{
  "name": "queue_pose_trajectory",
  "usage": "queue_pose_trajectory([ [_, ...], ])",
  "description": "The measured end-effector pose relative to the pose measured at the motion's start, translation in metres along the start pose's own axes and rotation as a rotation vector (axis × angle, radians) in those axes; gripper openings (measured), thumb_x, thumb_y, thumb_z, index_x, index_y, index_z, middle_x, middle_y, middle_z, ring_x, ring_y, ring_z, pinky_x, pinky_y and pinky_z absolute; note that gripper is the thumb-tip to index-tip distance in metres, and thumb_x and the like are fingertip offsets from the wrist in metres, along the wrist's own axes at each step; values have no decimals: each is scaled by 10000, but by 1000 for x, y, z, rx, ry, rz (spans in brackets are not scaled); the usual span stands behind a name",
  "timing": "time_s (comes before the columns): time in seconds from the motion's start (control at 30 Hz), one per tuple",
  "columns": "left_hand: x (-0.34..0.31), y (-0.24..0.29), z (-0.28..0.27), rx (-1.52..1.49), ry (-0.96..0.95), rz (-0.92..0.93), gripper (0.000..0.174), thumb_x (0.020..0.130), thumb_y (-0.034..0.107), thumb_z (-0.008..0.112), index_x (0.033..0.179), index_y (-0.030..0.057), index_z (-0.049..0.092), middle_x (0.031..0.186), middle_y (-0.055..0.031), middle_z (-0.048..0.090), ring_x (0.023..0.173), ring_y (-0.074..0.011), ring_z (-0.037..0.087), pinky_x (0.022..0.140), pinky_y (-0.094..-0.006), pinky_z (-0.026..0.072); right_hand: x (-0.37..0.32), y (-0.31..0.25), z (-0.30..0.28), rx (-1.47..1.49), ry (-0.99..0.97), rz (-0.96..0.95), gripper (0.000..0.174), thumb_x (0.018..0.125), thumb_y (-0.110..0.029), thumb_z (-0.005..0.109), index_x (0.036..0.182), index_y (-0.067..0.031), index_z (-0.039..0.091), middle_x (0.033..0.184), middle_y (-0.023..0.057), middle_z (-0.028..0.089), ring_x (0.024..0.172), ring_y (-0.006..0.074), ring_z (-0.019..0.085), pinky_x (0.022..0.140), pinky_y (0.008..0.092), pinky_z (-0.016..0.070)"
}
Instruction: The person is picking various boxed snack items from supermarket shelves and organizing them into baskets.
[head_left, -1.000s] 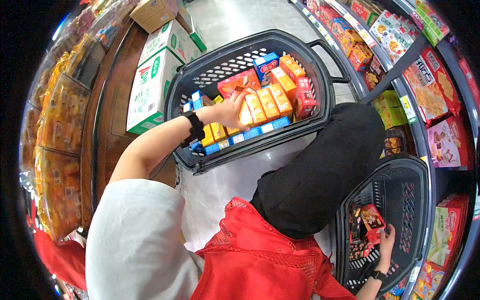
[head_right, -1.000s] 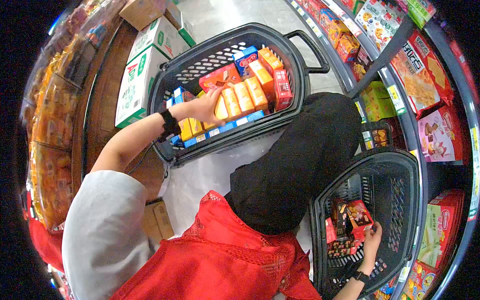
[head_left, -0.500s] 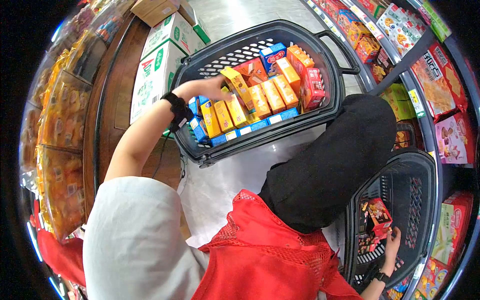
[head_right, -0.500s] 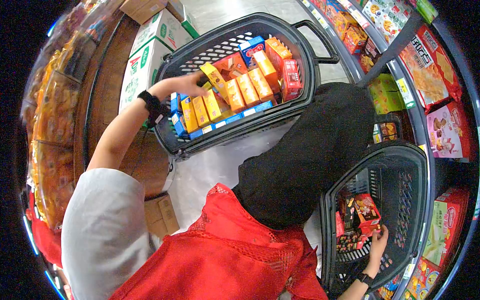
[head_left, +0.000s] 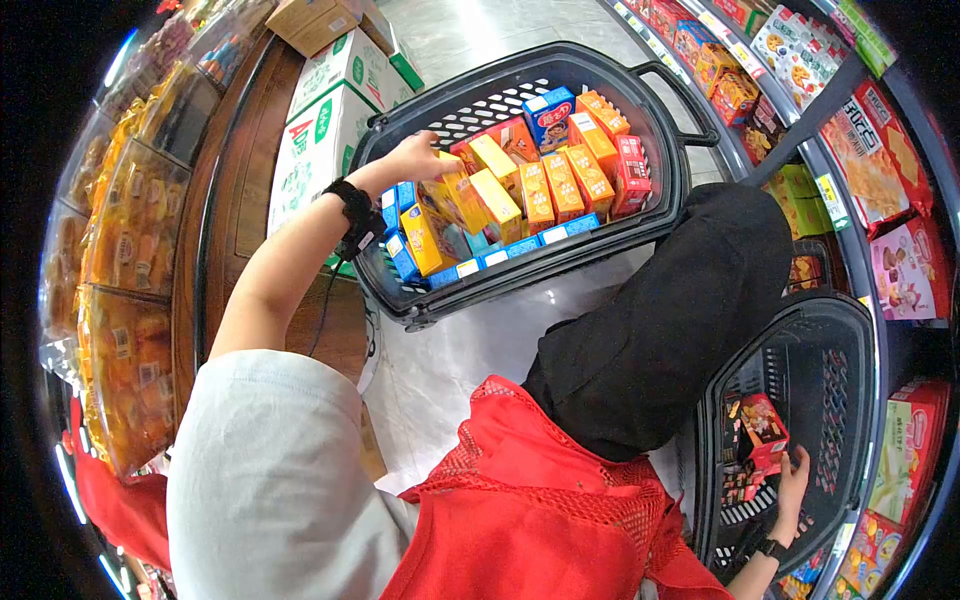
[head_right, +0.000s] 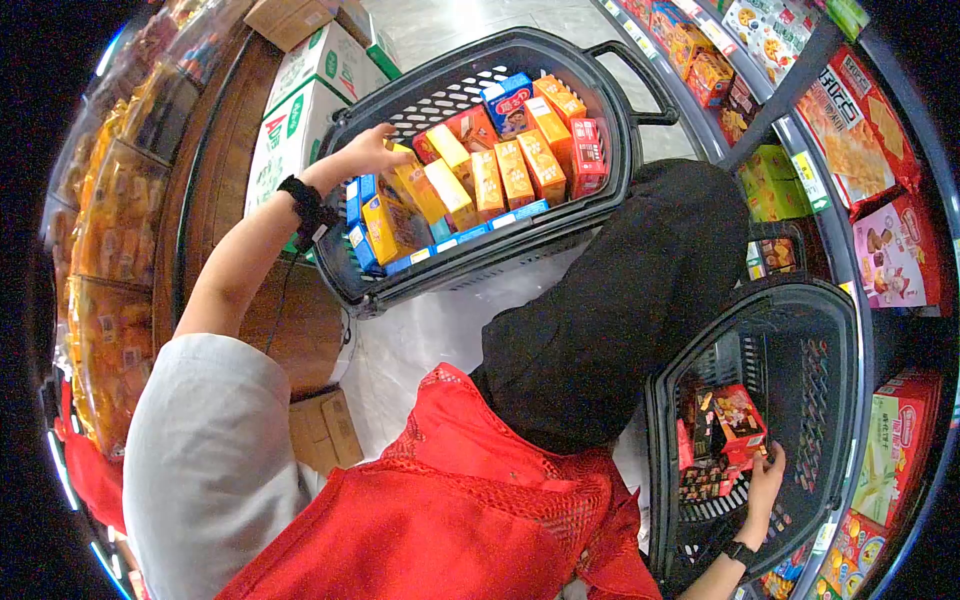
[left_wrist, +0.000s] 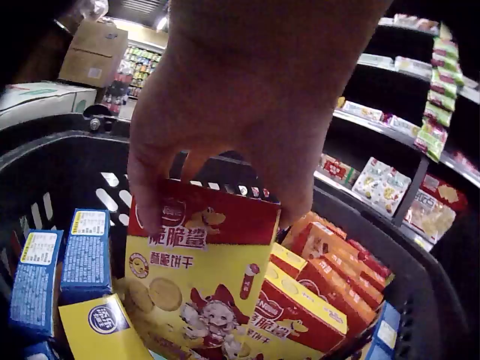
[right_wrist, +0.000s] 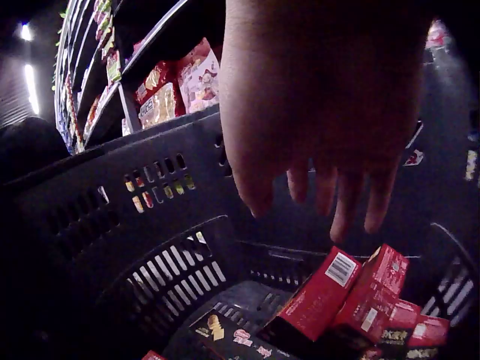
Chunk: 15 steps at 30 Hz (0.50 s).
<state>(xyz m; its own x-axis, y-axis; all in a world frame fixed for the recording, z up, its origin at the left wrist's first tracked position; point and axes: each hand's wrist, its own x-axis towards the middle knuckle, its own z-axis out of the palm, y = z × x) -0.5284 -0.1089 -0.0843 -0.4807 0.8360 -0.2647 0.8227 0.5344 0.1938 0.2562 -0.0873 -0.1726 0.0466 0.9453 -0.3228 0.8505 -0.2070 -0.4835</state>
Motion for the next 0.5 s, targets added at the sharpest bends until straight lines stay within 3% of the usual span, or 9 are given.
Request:
queue_pose_trajectory([
  [0.13,1,-2,2,-57,70,-79,859,592,533,652,1163,-83,473,1054,-231,576,1020,-298,554,879,-323,430,8,25,7,40,-31,15,418,843,-108,541,1221,18,414,1154,154,511,875,181,556,789,303,433],
  [0.27,12,-16,6,-73,172,-114,777,604,501,651,1127,-59,525,1067,-224,575,1033,-307,547,883,-339,428,15,40,11,8,19,-92,417,845,-108,537,1222,21,411,1158,160,508,883,207,544,814,303,423],
  [0.37,21,-43,3,76,364,70,483,671,362,628,1013,21,602,1006,-194,604,965,-281,576,822,-346,457,9,23,5,18,14,-64,411,847,-101,528,1220,26,410,1159,164,504,916,213,538,828,301,417],
  [0.4,17,-43,-4,123,269,128,380,691,307,620,929,12,599,957,-178,619,814,-277,618,714,-343,493,5,12,1,22,-6,-38,407,849,-98,523,1218,29,409,1158,164,504,933,212,538,832,298,415],
  [0.43,10,-34,-7,125,267,132,380,691,307,620,929,12,599,957,-178,619,814,-277,618,714,-343,493,2,3,-1,25,-5,-34,407,849,-98,523,1218,29,409,1158,164,504,933,212,538,832,298,415],
  [0.5,-9,-11,-9,305,-273,-17,452,726,383,623,927,-19,577,931,-158,627,669,-276,632,593,-336,519,-3,-10,-3,2,-42,17,406,847,-90,519,1219,31,408,1147,164,509,950,207,540,835,294,414],
])
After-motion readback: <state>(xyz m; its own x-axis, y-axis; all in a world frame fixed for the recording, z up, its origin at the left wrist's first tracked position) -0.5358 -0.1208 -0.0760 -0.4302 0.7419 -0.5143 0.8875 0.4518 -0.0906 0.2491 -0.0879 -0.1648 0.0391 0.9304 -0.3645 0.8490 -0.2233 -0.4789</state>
